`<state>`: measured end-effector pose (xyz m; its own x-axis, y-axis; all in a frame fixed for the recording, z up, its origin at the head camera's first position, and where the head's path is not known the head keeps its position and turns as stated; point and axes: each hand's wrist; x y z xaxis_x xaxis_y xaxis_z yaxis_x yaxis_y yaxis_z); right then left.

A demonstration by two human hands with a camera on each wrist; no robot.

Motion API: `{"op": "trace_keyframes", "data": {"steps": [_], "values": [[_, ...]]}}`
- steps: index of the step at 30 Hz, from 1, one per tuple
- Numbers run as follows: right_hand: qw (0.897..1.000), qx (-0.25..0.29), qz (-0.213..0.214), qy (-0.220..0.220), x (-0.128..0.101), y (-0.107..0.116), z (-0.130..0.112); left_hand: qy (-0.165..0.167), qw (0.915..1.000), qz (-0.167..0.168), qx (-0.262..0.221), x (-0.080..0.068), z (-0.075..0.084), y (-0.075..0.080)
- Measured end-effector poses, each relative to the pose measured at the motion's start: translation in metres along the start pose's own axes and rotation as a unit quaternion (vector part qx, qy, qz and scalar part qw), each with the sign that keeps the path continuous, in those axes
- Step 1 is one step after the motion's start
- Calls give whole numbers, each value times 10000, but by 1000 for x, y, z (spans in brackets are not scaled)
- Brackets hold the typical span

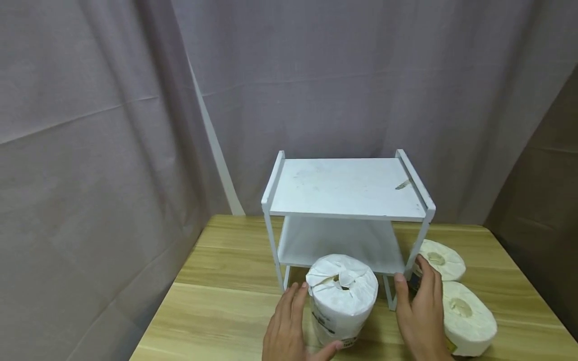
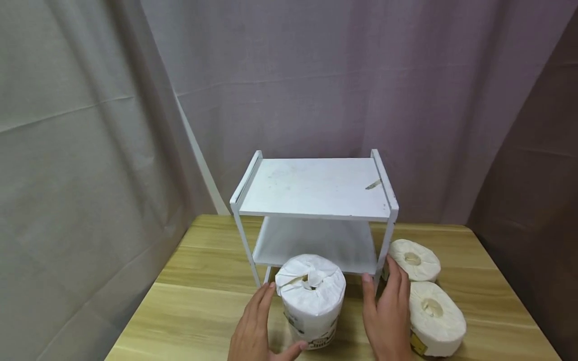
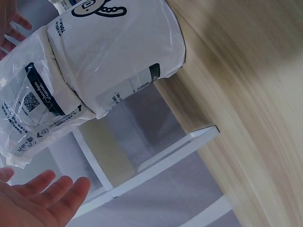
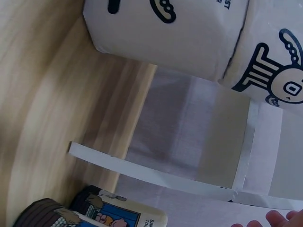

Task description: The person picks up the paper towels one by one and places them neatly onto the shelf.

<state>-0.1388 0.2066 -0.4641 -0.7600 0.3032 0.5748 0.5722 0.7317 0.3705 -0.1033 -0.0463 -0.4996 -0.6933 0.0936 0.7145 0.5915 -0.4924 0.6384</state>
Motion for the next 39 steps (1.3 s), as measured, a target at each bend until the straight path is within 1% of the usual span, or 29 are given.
{"op": "trace_keyframes", "data": {"steps": [4,7,10,13,17,19,23,27,29,34,36,39], "values": [[9997,132,151,122,6,-2,0,-170,9996,195,-112,4,1,-2],[9996,194,157,126,10,-2,0,-304,9988,333,-175,7,2,-3],[9994,208,179,189,13,-3,1,-368,9985,358,-193,10,4,-3],[9989,181,273,324,17,-5,2,-246,9992,222,-233,13,7,-2],[9976,143,461,496,22,-8,4,61,9983,-72,-570,16,13,0],[9967,193,545,565,24,-9,4,140,9971,-179,-726,18,15,0],[9955,318,652,609,30,-12,4,52,9968,-260,-752,23,18,1],[9952,321,773,505,36,-16,8,-126,9967,-254,-758,26,21,-1],[9940,375,886,515,38,-18,10,-111,9963,-319,-794,26,24,-1],[9906,786,991,518,44,-26,12,22,9952,-518,-833,29,28,0],[9897,925,979,484,47,-29,12,-23,9941,-580,-915,32,27,2],[9870,1203,965,456,51,-33,11,-117,9896,-743,-1223,39,22,5]]}}
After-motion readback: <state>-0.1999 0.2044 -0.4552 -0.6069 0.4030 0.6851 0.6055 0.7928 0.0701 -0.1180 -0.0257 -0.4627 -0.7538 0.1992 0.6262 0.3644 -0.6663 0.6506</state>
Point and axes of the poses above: each hand's wrist, its own x-axis towards the middle knuckle, its own y-axis out of the back of the hand, z = x × y, and after that the axes turned 1 degree about y, right-handed
